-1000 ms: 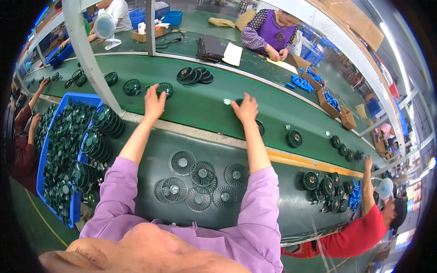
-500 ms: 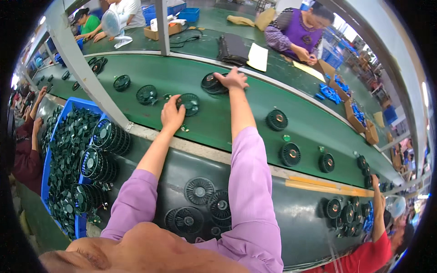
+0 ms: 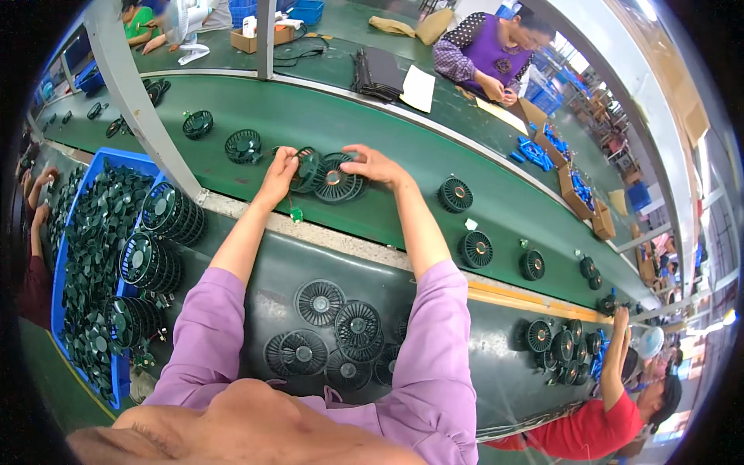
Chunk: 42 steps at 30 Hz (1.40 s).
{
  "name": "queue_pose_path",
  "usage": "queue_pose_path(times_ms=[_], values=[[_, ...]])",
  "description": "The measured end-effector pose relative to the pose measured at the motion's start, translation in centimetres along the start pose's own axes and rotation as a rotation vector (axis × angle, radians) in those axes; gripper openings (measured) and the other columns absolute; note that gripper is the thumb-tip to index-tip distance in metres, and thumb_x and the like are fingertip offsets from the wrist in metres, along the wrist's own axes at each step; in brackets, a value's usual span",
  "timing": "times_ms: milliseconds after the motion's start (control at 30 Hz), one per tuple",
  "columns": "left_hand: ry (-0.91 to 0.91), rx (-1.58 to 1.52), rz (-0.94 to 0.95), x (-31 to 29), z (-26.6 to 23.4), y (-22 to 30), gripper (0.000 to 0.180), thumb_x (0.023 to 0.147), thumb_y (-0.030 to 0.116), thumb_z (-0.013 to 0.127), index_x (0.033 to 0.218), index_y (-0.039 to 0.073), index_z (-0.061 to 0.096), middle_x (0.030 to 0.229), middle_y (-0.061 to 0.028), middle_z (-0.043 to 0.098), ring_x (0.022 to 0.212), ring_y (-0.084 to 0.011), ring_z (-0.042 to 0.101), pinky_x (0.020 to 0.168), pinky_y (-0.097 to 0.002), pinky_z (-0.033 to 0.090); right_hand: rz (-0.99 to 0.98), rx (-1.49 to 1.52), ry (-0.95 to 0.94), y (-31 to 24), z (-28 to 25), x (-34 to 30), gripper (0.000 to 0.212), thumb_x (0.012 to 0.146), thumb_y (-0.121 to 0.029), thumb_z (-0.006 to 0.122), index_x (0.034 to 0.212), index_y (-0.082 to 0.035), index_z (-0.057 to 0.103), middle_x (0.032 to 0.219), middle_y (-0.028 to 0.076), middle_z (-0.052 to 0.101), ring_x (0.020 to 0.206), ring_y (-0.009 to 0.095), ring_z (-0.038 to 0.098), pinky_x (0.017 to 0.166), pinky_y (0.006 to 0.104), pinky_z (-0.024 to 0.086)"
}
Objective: The person assembles mini fan housings by picking up fan components from the table and conveyor belt, snapping the grilles together by hand, and placing the assembled units back onto the conveyor belt.
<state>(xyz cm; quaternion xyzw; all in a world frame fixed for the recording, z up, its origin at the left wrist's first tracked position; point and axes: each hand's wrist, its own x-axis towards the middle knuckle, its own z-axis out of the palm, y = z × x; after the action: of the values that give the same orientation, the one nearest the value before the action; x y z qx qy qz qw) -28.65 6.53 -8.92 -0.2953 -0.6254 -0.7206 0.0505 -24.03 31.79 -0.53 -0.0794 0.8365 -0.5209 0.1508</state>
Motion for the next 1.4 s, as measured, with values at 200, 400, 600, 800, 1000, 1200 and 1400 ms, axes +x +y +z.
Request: queue_pose_path(times_ms=[200, 400, 600, 800, 1000, 1200, 1400], values=[[-0.127, -0.256, -0.436, -2.9, 1.1, 5.2, 0.013, 0.1, 0.017, 0.045, 0.109, 0.008, 0.048, 0.095, -0.0001, 0.058, 0.089, -0.0066, 0.052, 0.079, -0.0229, 0.042, 0.02, 0.474, -0.179, -1.7, 2.9, -5.5, 0.057, 0.087, -0.03, 0.067, 0.135, -0.005, 0.048, 0.12, 0.006, 0.059, 0.104, 0.014, 0.059, 0.09, 0.0273, 0.049], [-0.09, -0.175, -0.452, -6.3, 2.1, 10.6, 0.017, 0.099, 0.017, 0.047, 0.114, 0.009, 0.048, 0.098, -0.0005, 0.059, 0.09, -0.0075, 0.052, 0.081, -0.023, 0.041, 0.008, 0.613, -0.16, -3.4, 4.2, -10.4, 0.052, 0.088, -0.028, 0.065, 0.127, 0.003, 0.05, 0.116, 0.01, 0.062, 0.102, 0.016, 0.062, 0.09, 0.0294, 0.052], [0.077, -0.171, -0.495, -12.0, 0.7, 10.9, 0.03, 0.1, 0.023, 0.046, 0.125, 0.008, 0.055, 0.105, -0.0001, 0.059, 0.099, -0.0091, 0.052, 0.085, -0.025, 0.041, 0.07, 0.293, -0.16, -0.9, 9.0, -17.0, 0.025, 0.091, -0.021, 0.062, 0.109, -0.004, 0.063, 0.115, 0.005, 0.062, 0.106, 0.014, 0.057, 0.091, 0.0278, 0.045], [0.468, -0.68, -0.738, -13.5, -0.2, 11.1, 0.032, 0.099, 0.028, 0.048, 0.117, 0.004, 0.057, 0.106, -0.0074, 0.064, 0.092, -0.019, 0.061, 0.08, -0.0367, 0.051, -0.218, -0.418, 0.273, -3.2, 11.4, -22.5, 0.021, 0.084, -0.023, 0.066, 0.096, -0.006, 0.068, 0.125, 0.017, 0.056, 0.113, 0.031, 0.055, 0.096, 0.0392, 0.043], [0.356, -1.133, -0.718, -13.5, 1.7, 14.6, 0.039, 0.097, 0.032, 0.049, 0.123, 0.004, 0.051, 0.127, -0.0183, 0.053, 0.117, -0.0365, 0.052, 0.098, -0.0623, 0.043, 0.018, 0.232, 0.263, -5.4, 10.8, -24.3, 0.016, 0.089, -0.018, 0.064, 0.101, -0.007, 0.065, 0.085, -0.001, 0.064, 0.073, 0.006, 0.057, 0.057, 0.0197, 0.043], [0.077, -1.177, -0.608, -13.3, 3.6, 15.8, 0.047, 0.098, 0.043, 0.041, 0.129, 0.009, 0.048, 0.133, -0.0155, 0.051, 0.122, -0.036, 0.049, 0.099, -0.0662, 0.037, -0.2, 0.565, 0.472, -6.8, 11.7, -19.8, 0.036, 0.09, -0.015, 0.062, 0.125, -0.007, 0.054, 0.083, 0.0, 0.061, 0.066, 0.004, 0.052, 0.051, 0.0171, 0.04], [-0.015, -1.115, -0.655, -13.6, 3.4, 16.6, 0.041, 0.098, 0.042, 0.043, 0.128, 0.015, 0.051, 0.126, -0.0098, 0.058, 0.114, -0.0268, 0.057, 0.088, -0.0484, 0.05, -0.547, -0.351, 0.705, -8.9, 15.4, -15.5, 0.037, 0.085, -0.011, 0.062, 0.122, -0.009, 0.057, 0.102, 0.01, 0.06, 0.084, 0.023, 0.06, 0.076, 0.0315, 0.049]])
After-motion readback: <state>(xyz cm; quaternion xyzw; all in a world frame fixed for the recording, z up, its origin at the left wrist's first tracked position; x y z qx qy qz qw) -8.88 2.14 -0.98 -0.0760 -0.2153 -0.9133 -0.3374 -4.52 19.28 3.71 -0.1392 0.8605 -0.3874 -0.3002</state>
